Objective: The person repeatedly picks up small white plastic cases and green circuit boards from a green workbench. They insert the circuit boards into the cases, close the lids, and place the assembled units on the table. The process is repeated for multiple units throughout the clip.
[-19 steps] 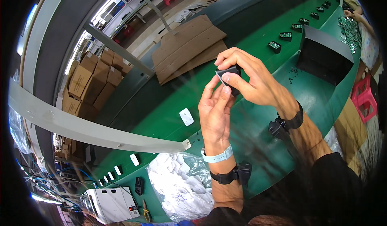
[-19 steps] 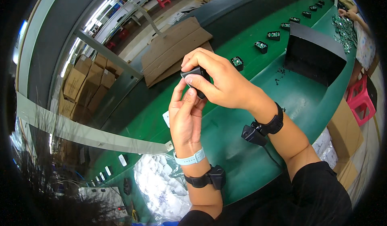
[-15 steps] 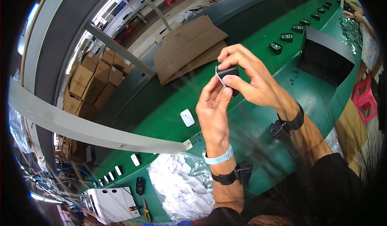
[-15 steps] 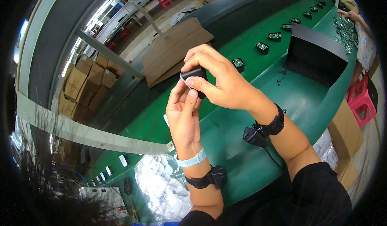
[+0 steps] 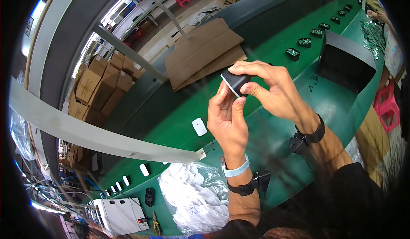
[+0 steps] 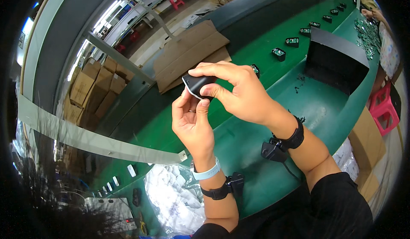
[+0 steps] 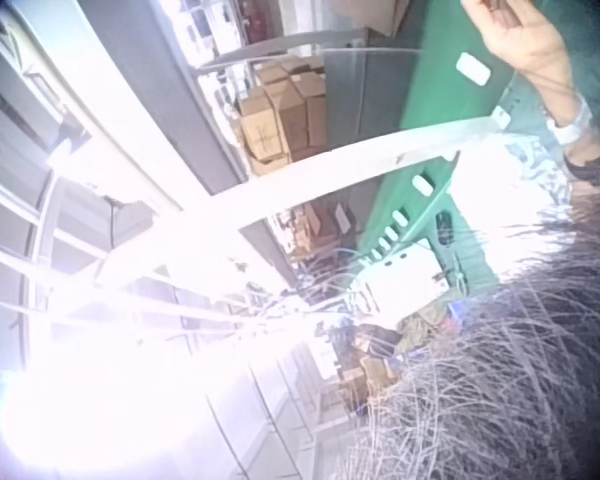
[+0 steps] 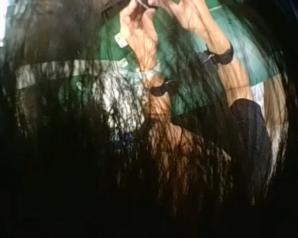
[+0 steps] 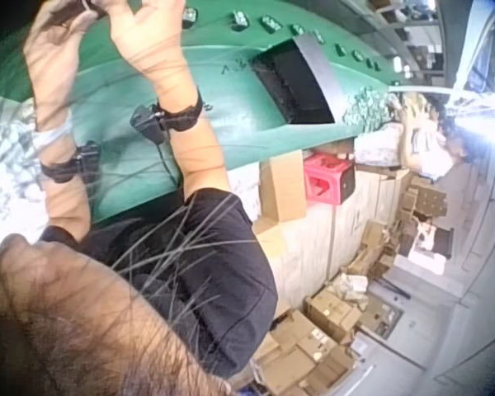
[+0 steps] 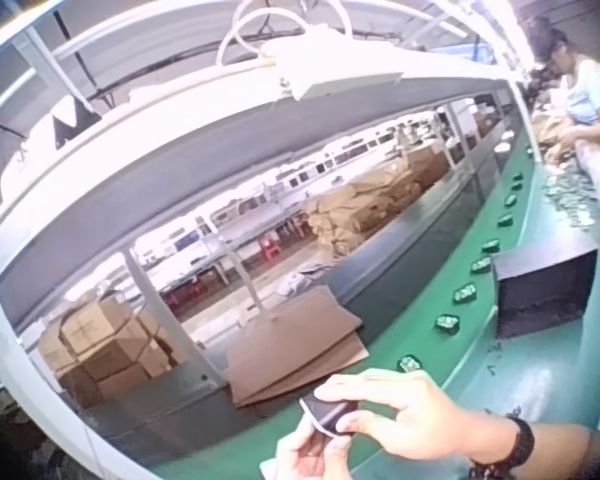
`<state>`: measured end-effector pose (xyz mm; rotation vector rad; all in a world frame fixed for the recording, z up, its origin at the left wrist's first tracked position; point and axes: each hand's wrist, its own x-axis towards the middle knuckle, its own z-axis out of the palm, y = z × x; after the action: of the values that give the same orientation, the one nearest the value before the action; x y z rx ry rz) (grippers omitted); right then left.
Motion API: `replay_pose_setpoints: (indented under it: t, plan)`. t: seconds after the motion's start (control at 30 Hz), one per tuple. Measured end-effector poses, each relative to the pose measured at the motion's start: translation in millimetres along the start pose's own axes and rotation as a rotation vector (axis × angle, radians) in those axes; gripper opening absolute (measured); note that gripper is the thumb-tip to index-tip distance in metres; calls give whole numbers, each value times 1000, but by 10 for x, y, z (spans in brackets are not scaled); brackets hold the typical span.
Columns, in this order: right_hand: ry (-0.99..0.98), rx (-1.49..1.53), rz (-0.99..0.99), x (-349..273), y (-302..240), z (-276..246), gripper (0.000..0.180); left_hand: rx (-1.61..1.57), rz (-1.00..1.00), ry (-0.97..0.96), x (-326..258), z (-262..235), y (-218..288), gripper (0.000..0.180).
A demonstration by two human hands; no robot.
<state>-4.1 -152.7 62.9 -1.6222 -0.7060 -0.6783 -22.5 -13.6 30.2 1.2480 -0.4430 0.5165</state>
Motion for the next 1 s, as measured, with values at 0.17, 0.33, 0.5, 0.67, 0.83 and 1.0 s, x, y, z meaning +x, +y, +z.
replay_pose_setpoints:
  t: [0.17, 0.33, 0.5, 0.67, 0.83, 1.0]
  plan:
    - [-18, 106, 55, -16, -101, 163, 48, 334, 295, 78, 14, -57, -75, 37]
    - [-26, 276, 270, -24, 14, 182, 52, 445, 254, 91, 23, -36, -22, 38]
    - [-212, 355, 233, -10, -4, 14, 50, 15, -85, 25, 54, -214, 120, 31]
    - [-190, 377, 51, -17, 69, 34, 47, 257, 196, 28, 30, -206, 102, 27]
    - [-181, 350, 30, -50, 80, 35, 46, 388, 318, 8, 26, -199, 68, 25]
    - [-251, 592, 480, -57, 420, 203, 42, 282, -216, 98, 94, -337, -69, 36]
